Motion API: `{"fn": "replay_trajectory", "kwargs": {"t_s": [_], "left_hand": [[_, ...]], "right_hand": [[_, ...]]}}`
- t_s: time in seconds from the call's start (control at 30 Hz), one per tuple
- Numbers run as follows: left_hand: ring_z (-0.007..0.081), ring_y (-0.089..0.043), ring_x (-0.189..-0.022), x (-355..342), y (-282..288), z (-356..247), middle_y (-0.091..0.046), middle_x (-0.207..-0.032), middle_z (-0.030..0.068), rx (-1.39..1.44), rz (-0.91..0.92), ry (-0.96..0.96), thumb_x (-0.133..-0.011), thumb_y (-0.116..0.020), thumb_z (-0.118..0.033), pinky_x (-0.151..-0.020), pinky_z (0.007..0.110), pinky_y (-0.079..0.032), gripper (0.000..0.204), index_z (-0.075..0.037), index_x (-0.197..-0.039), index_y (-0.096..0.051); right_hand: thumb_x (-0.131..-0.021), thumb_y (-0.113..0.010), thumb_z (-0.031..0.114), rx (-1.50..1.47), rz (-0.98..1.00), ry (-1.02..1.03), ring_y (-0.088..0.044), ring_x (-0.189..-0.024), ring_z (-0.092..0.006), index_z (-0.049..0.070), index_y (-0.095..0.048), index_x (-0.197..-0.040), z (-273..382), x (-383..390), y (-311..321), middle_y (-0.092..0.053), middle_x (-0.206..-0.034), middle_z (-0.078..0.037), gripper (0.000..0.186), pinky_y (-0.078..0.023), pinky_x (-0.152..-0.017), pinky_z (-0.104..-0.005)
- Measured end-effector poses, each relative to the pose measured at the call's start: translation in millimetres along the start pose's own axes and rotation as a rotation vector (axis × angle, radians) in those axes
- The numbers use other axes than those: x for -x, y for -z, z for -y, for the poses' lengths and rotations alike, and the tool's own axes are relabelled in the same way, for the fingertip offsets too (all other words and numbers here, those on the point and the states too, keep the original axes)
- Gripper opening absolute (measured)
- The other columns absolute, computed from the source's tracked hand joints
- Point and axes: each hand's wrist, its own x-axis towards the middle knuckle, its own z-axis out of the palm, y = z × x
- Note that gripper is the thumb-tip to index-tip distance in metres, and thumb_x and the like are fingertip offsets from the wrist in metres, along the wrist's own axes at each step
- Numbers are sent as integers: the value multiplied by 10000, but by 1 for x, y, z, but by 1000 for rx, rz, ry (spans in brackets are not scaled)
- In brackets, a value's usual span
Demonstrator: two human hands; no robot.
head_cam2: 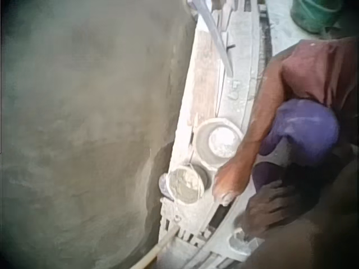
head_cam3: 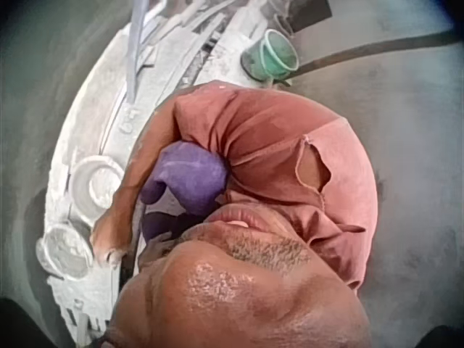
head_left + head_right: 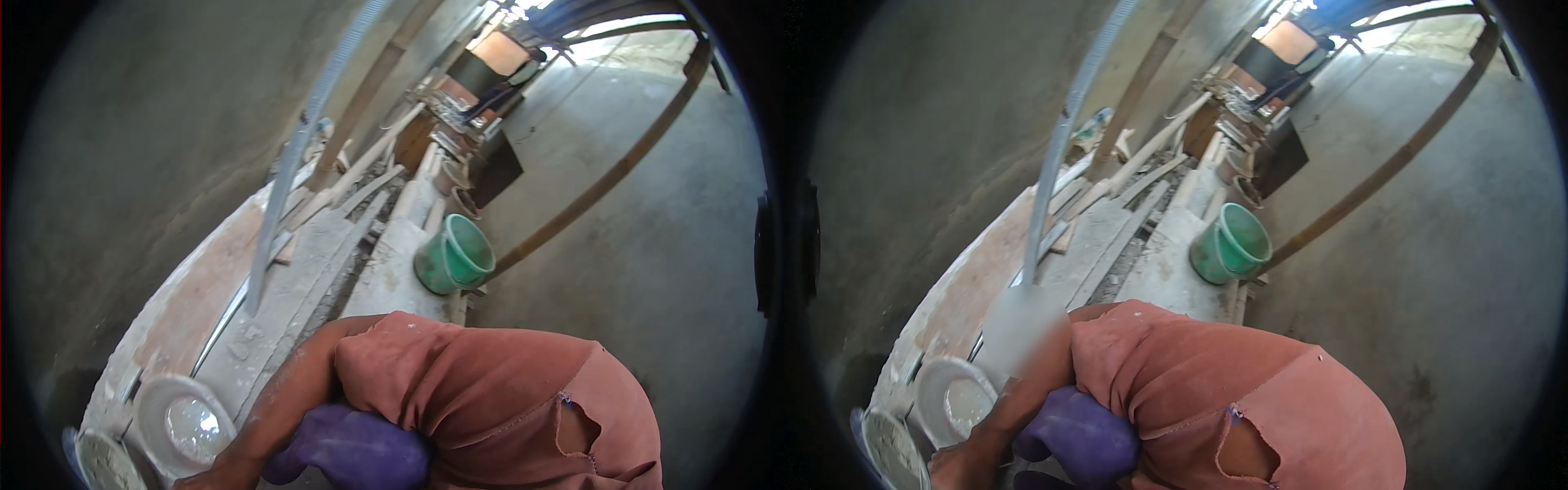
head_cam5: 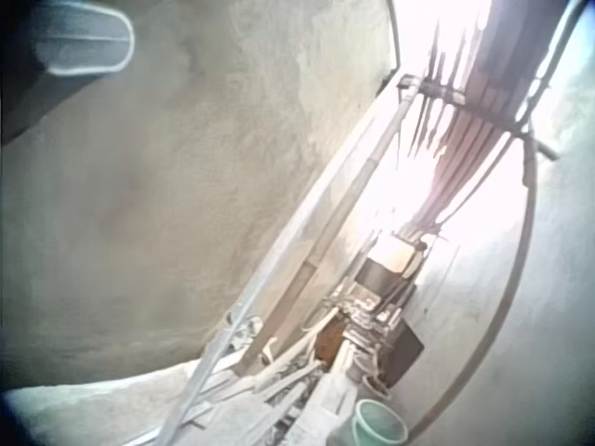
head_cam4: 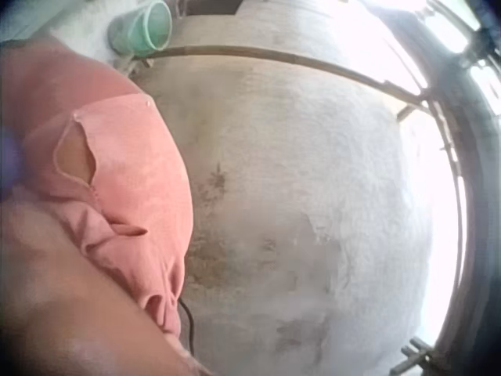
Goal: The person scoops plaster from a bucket and applies it onto a wall using a trowel. They then move along the scaffolding and wash their hands and tools in buckets of water.
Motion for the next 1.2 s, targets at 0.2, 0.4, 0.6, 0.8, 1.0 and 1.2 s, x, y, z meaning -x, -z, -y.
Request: {"fn": "replay_trajectory", "kwargs": {"t_s": [0.2, 0.4, 0.6, 0.8, 1.0, 1.2], "left_hand": [[400, -582, -1093, -37, 16, 32, -640, -1104, 210, 3, 130, -41, -759, -664, -312, -992, 572, -352, 369, 10, -938, -674], [392, -582, -1094, -35, 11, 34, -638, -1111, 208, -31, 143, -48, -735, -674, -312, -993, 563, -353, 377, 10, -931, -672], [377, -586, -1092, -8, 1, 18, -640, -1113, 195, -72, 63, -33, -666, -692, -310, -980, 536, -366, 409, 8, -922, -668], [317, -600, -934, 18, -14, -5, -644, -993, 125, -169, 11, -67, -760, -665, -356, -892, 502, -410, 362, -17, -889, -676], [247, -582, -756, 117, -4, -28, -632, -849, 75, -215, -85, -99, -880, -623, -376, -761, 421, -452, 368, -15, -825, -662], [272, -579, -852, 200, -57, -85, -597, -895, 69, -257, -175, -193, -830, -646, -467, -827, 438, -440, 415, -52, -822, -629]], "right_hand": [[-909, -557, 318, 44, -65, -145, -611, -802, -380, 84, -647, -865, 3, 40, 47, -645, -828, -181, 255, -470, -714, -468], [-912, -552, 318, 30, -6, -142, -610, -826, -383, 76, -641, -881, 1, 43, 35, -649, -852, -170, 260, -468, -725, -470], [-914, -540, 334, 83, 149, -128, -620, -828, -392, 73, -649, -916, 13, 18, 19, -651, -848, -194, 283, -473, -726, -489], [-905, -560, 413, 26, 331, -80, -641, -828, -390, 53, -680, -976, 20, -4, -27, -662, -867, -232, 386, -490, -747, -499], [-789, -604, 169, 70, 291, 190, -618, -861, -316, 70, -667, -960, 3, -63, -84, -623, -828, -130, 207, -502, -749, -416], [-893, -532, 17, 305, 112, -166, -626, -951, -348, 78, -454, -1379, 49, -95, -114, -644, -1021, -202, 496, -498, -858, -394]]}}
